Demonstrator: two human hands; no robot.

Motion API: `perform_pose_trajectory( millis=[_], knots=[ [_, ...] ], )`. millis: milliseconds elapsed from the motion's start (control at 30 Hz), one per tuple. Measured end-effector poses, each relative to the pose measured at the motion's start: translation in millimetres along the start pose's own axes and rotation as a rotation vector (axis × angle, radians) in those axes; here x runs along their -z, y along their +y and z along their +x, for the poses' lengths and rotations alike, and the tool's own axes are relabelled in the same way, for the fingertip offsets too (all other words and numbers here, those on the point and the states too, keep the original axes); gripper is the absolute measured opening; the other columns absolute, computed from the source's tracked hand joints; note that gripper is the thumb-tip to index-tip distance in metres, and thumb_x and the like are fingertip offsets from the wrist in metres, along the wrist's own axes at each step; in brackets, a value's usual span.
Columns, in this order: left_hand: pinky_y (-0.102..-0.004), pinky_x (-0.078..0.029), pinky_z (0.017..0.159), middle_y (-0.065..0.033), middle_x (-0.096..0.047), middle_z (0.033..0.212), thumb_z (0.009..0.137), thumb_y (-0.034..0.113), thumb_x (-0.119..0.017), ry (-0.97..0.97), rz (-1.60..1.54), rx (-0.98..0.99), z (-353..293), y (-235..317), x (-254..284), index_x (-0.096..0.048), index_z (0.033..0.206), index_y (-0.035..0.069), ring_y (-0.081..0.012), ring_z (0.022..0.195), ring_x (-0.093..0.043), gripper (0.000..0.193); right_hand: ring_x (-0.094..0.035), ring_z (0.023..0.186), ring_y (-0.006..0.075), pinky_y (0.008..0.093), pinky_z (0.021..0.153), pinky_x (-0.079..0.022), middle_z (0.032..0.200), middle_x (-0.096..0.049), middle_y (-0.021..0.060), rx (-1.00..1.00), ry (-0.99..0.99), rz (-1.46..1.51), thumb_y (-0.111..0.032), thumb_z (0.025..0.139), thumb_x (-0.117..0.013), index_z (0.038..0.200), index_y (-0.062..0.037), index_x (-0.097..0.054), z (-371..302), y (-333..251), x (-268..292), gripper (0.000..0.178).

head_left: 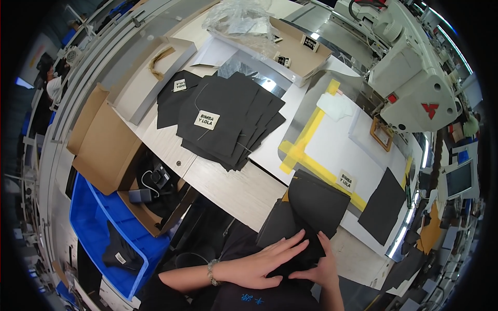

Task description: Sewing small white labels onto rectangular leather squares using an industrial sewing machine.

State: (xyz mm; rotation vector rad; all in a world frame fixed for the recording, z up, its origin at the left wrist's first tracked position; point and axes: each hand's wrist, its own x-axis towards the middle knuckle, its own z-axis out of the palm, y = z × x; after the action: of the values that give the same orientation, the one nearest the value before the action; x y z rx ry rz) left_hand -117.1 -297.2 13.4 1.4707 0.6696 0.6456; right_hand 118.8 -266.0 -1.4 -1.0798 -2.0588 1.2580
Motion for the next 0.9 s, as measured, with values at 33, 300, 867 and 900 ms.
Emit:
perform_pose_trajectory(
  millis=[33,300,867,900],
  knots=[
    [-0.0495,-0.011,0.118,-0.0228,0.004,0.159,0.083,0.006,-0.056,0.011,0.019,-0.019,1,0,0,-0.005,0.154,0.005,-0.0357,0.149,-0.004,0.088,-0.055,0.121,0.0322,0.0470,0.104,-0.041,0.133,-0.055,0.0157,0.055,0.059,-0.169,-0.030,0.064,-0.089,0.133,-0.0025,-0.046,-6,6,-9,0.086],
    [-0.0446,-0.022,0.116,-0.0196,-0.010,0.158,0.087,0.008,-0.062,0.203,-0.284,0.049,5,-3,-10,-0.007,0.153,0.007,-0.0318,0.146,-0.020,0.086,-0.064,0.104,0.0337,0.0384,0.091,-0.051,0.114,-0.067,0.0181,-0.146,0.370,-0.136,0.005,0.086,-0.058,0.118,0.0034,-0.060,-1,-15,-26,0.032],
    [-0.0312,-0.045,0.100,-0.0083,-0.048,0.136,0.091,-0.006,-0.054,0.393,-0.726,0.390,46,9,8,-0.029,0.144,0.005,-0.0152,0.121,-0.051,0.059,-0.067,0.094,0.0198,0.0358,0.093,-0.048,0.107,-0.071,0.0088,0.566,0.461,-0.671,-0.008,0.078,-0.067,0.104,-0.0113,-0.071,-28,0,-21,0.027],
    [-0.0302,-0.044,0.101,-0.0084,-0.047,0.136,0.092,-0.006,-0.052,0.310,-0.620,0.333,49,14,7,-0.028,0.145,0.005,-0.0143,0.122,-0.049,0.059,-0.064,0.100,0.0217,0.0392,0.099,-0.044,0.112,-0.069,0.0082,0.528,0.515,-0.693,-0.009,0.077,-0.066,0.105,-0.0158,-0.071,-32,4,-25,0.029]
  ],
)
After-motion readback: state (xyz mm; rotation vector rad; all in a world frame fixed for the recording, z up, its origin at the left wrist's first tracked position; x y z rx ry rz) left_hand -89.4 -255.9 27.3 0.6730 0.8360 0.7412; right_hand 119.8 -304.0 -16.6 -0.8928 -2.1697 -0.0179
